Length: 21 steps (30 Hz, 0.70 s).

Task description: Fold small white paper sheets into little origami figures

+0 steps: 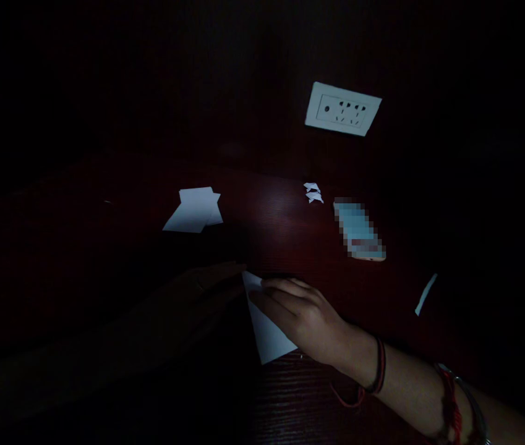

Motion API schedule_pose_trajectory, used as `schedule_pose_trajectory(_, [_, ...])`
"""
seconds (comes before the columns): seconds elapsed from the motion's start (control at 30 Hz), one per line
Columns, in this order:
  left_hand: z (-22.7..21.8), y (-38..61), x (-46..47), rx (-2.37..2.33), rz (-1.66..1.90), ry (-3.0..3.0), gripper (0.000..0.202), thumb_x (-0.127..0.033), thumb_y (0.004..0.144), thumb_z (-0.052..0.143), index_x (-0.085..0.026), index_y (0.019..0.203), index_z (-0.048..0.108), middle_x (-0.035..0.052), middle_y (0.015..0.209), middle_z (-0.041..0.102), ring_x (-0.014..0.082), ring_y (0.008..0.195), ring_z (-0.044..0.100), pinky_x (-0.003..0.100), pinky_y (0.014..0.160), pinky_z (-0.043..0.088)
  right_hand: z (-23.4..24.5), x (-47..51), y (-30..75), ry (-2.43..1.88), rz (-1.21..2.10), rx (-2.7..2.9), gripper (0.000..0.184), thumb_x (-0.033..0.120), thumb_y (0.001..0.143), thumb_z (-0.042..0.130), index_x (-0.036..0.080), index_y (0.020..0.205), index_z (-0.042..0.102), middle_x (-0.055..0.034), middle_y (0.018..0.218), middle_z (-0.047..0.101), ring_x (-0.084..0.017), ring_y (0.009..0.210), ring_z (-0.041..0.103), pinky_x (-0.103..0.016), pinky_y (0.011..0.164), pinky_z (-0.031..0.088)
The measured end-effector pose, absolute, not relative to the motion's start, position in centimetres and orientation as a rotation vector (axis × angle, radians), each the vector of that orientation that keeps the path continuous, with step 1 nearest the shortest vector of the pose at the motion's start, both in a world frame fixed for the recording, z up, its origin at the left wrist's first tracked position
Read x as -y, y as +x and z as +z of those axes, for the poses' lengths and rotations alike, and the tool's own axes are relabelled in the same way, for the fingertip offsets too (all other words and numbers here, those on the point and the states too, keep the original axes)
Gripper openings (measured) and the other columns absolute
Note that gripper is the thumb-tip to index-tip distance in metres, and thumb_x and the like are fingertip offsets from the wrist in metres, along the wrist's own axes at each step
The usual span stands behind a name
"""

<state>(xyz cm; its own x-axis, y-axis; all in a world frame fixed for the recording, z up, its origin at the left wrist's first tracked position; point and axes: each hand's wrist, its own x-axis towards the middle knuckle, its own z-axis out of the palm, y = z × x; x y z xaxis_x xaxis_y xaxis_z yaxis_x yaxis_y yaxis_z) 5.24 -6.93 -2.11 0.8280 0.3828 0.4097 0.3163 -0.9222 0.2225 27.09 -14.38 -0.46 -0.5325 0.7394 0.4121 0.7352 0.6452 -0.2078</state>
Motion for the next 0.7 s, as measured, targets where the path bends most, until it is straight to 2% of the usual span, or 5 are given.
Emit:
schedule_pose_trajectory(0.1, [-1.88, 5.1, 6.98, -0.499, 0.646, 2.897, 0.041, -0.01, 0.08, 0.036, -0.015, 0.121, 0.038, 0.0068, 0.131, 0.036, 0.0197, 0.12, 0.032, 0.037, 0.097, 0.033, -0.55, 14.26, 27.03, -1.124, -0.05, 2.402, 0.025, 0.011, 0.084, 0.042, 0.012, 0.105, 0.055, -0.0073, 0.093, 0.064, -0.016, 0.102, 0.052, -0.031, 0.083, 0.048])
schedule_pose_trajectory(0.27, [-2.05, 5.16, 6.89, -0.499, 0.569, 2.987, 0.049, -0.01, 0.079, 0.036, -0.015, 0.127, 0.029, 0.006, 0.135, 0.031, 0.0195, 0.123, 0.027, 0.037, 0.097, 0.03, -0.62, 14.21, 27.06, -1.121, -0.076, 2.402, 0.021, 0.01, 0.083, 0.043, 0.011, 0.098, 0.058, -0.007, 0.089, 0.065, -0.016, 0.1, 0.054, -0.03, 0.082, 0.048])
schedule_pose_trajectory(0.47, [-1.85, 5.32, 6.72, -0.541, 0.411, 3.04, 0.047, -0.013, 0.079, 0.038, -0.016, 0.126, 0.035, 0.003, 0.137, 0.027, 0.0198, 0.125, 0.022, 0.036, 0.099, 0.026, -0.31, 14.44, 26.97, -1.143, -0.102, 2.431, 0.022, 0.01, 0.084, 0.042, 0.01, 0.099, 0.058, -0.0085, 0.091, 0.065, -0.017, 0.1, 0.054, -0.031, 0.083, 0.047])
schedule_pose_trajectory(0.7, [-1.95, 5.26, 6.71, -0.554, 0.413, 3.041, 0.048, -0.015, 0.079, 0.039, -0.018, 0.126, 0.034, 0.0014, 0.137, 0.026, 0.0201, 0.126, 0.021, 0.036, 0.098, 0.026, -0.27, 14.37, 26.87, -1.15, -0.129, 2.444, 0.023, 0.01, 0.084, 0.041, 0.01, 0.099, 0.058, -0.0082, 0.092, 0.065, -0.018, 0.099, 0.054, -0.031, 0.082, 0.048])
